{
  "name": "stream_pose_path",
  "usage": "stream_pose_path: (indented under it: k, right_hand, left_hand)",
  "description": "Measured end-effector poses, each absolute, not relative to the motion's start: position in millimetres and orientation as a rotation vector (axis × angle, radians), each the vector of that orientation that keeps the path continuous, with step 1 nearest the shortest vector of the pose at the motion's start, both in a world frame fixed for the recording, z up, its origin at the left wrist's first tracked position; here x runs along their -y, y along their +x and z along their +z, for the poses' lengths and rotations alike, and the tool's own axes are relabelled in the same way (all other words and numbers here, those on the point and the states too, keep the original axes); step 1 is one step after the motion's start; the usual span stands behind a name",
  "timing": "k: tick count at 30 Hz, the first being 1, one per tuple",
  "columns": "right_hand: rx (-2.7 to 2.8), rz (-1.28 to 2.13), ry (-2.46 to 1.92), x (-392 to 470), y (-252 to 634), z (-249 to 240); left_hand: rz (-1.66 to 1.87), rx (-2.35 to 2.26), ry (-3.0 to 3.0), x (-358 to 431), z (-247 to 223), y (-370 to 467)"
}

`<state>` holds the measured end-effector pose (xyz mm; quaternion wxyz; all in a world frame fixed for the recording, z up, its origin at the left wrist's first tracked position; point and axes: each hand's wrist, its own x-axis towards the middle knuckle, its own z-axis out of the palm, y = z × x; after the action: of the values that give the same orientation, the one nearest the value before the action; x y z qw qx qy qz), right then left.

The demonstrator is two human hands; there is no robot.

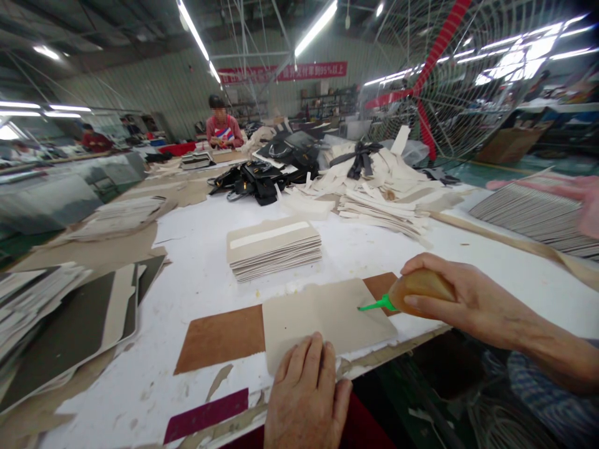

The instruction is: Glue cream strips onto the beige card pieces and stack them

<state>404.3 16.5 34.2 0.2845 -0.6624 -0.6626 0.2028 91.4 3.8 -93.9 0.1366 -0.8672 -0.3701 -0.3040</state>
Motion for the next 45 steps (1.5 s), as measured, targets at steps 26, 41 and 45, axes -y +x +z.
stream_pose_path:
  k: [26,41,45]
  right_hand:
    - [1.894,0.4,-1.788,-31,399,44]
    - [1.875,0.562,-1.769,-25,391,45]
    - [1.861,0.547,-1.785,-19,394,46]
  left_hand:
    - [-0.865,1.074,-2.508,-4,-96,90]
    - [-0.851,1.08,-2.52,-3,-93,90]
    - [-0.847,1.065,-2.519,-3,-95,90]
